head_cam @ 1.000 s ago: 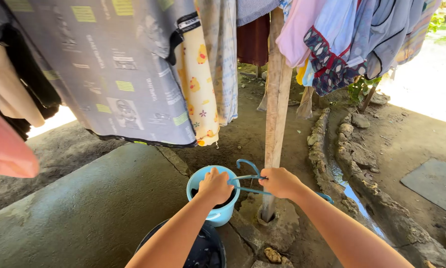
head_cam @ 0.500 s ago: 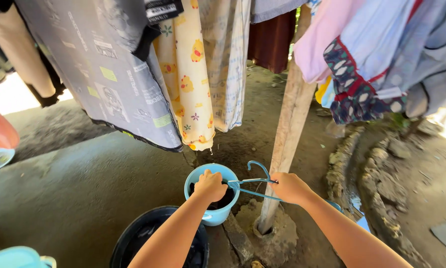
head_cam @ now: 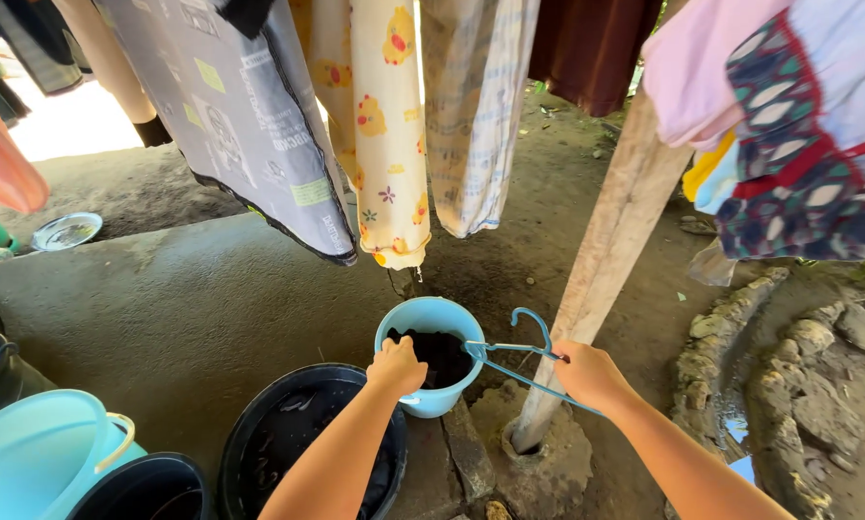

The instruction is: Hanging a pair of pants on a line and then washing other clothes in buckets.

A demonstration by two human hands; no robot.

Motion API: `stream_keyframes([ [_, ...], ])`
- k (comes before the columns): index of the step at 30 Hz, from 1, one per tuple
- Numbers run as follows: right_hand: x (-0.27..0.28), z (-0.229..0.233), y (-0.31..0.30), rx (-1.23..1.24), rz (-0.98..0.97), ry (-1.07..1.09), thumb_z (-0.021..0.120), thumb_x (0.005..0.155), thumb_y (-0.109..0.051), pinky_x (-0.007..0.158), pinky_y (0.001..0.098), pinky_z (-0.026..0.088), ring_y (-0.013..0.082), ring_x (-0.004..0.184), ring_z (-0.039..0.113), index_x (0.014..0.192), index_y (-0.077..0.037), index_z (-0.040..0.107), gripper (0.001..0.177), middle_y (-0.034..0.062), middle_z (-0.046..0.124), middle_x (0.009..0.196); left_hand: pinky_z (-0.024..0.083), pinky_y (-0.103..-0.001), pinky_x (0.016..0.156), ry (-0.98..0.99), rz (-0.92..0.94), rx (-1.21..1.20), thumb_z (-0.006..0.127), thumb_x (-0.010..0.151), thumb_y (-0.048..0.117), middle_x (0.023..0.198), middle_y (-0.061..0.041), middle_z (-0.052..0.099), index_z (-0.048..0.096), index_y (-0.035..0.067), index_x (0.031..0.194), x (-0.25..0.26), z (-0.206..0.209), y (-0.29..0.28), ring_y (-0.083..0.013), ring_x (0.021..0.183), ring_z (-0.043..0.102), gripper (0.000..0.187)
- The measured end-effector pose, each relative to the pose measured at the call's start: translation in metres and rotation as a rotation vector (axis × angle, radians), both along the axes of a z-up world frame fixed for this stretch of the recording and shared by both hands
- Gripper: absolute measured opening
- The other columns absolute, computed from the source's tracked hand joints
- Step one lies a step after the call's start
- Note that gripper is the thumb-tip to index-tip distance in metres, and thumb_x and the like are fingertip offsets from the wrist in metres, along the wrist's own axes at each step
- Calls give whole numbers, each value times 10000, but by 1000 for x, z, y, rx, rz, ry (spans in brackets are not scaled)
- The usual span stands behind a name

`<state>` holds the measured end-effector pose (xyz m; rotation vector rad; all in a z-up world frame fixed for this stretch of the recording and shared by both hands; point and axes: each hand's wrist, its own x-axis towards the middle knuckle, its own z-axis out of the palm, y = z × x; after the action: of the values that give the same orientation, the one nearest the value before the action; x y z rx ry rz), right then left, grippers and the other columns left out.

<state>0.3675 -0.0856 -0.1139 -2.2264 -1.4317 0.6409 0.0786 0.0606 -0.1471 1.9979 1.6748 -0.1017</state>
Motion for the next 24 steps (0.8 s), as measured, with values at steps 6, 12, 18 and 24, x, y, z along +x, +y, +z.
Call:
stream_keyframes([
  [6, -8, -27, 6, 35, -142, 156, 626, 893, -172, 828, 421, 564, 274, 918, 740, 1184, -86, 594, 305, 108, 752, 1026, 467, -517, 1069, 25, 32, -53, 645, 954, 328, 1475, -124, 452, 381, 181, 1530, -3, -47, 11, -363, 1376, 479, 650],
  [12, -13, -69, 22, -33, -231, 252, 535, 1006, -155, 781, 441, 570, 348, 877, 712, 1123, -97, 705, 215, 239, 755, 982, 452, -529, 1073, 18, 53, -51, 669, 946, 328, 1466, -110, 453, 377, 188, 1519, -2, -111, 25, -358, 1390, 447, 658],
  [18, -12, -127, 50, 69, -176, 217, 505, 953, -110, 741, 315, 551, 189, 800, 698, 1167, -198, 770, 352, 29, 754, 1017, 447, -525, 1055, 97, 37, -70, 629, 952, 227, 1421, -100, 493, 476, 166, 1411, 0, -202, 50, -340, 1350, 479, 488],
  [24, -4, -184, 70, 130, -186, 291, 529, 927, -73, 725, 315, 559, 162, 823, 687, 1174, -189, 774, 366, 52, 721, 1092, 461, -498, 1057, 95, 57, -85, 637, 947, 244, 1429, -122, 483, 402, 176, 1488, 17, -243, 72, -344, 1353, 482, 594],
])
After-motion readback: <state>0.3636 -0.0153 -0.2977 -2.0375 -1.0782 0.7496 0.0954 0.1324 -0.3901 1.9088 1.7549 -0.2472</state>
